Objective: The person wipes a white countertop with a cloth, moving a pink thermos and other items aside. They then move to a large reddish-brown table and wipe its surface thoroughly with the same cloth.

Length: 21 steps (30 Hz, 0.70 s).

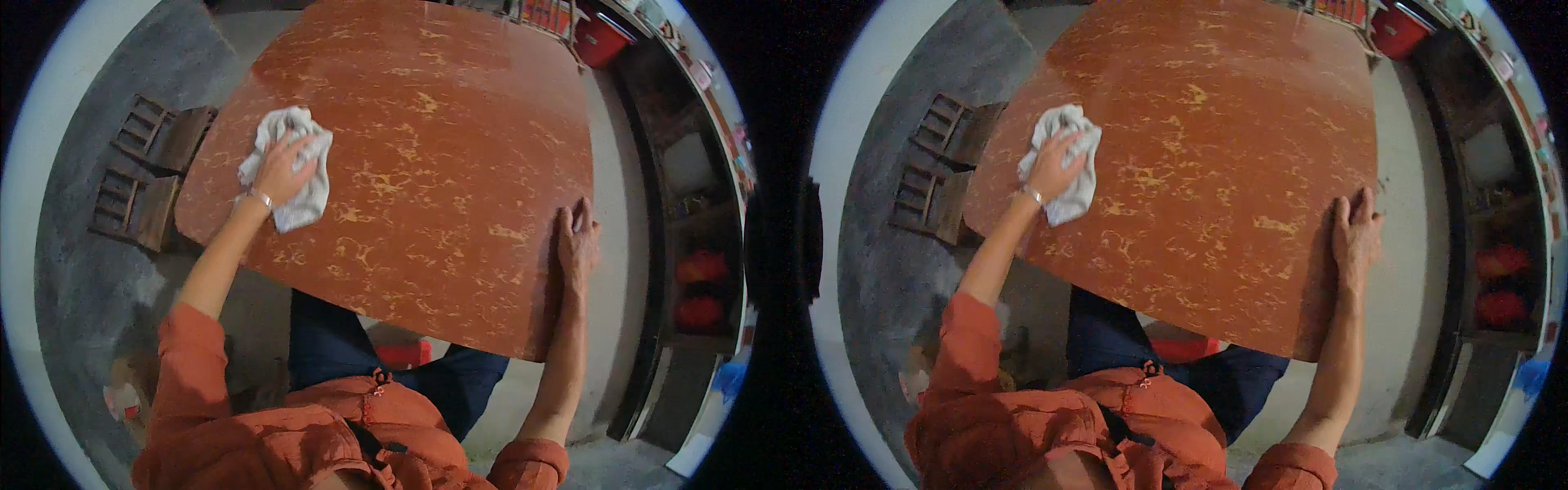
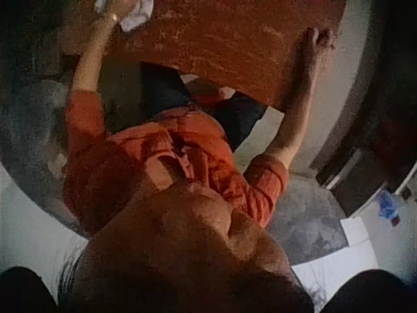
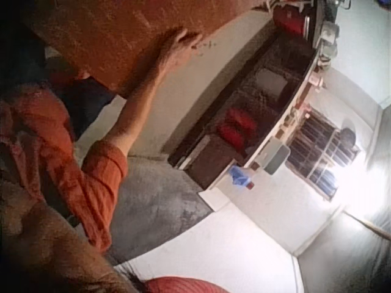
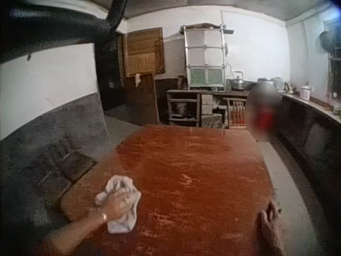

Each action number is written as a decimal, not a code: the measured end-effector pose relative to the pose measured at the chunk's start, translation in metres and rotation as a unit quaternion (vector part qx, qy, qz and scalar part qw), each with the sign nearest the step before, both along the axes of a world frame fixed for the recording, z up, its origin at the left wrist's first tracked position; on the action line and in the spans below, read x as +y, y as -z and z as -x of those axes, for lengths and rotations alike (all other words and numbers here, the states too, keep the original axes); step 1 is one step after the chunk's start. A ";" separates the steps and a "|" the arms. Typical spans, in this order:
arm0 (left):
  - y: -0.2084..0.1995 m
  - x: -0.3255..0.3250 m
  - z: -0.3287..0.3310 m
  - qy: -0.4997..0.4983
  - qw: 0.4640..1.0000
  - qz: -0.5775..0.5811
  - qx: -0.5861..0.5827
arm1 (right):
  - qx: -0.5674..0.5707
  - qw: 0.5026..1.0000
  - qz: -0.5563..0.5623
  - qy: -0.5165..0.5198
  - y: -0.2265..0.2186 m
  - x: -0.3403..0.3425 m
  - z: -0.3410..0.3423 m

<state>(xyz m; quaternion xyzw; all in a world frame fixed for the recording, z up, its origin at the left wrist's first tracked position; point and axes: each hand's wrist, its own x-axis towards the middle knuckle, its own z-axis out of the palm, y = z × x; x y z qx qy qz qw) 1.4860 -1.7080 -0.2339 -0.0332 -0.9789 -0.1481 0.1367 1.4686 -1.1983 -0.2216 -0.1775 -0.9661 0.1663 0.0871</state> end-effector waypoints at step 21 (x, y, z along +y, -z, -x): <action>-0.023 0.116 -0.016 0.164 0.959 -0.224 0.056 | 0.143 0.949 -0.112 -0.257 -0.035 -0.116 -0.041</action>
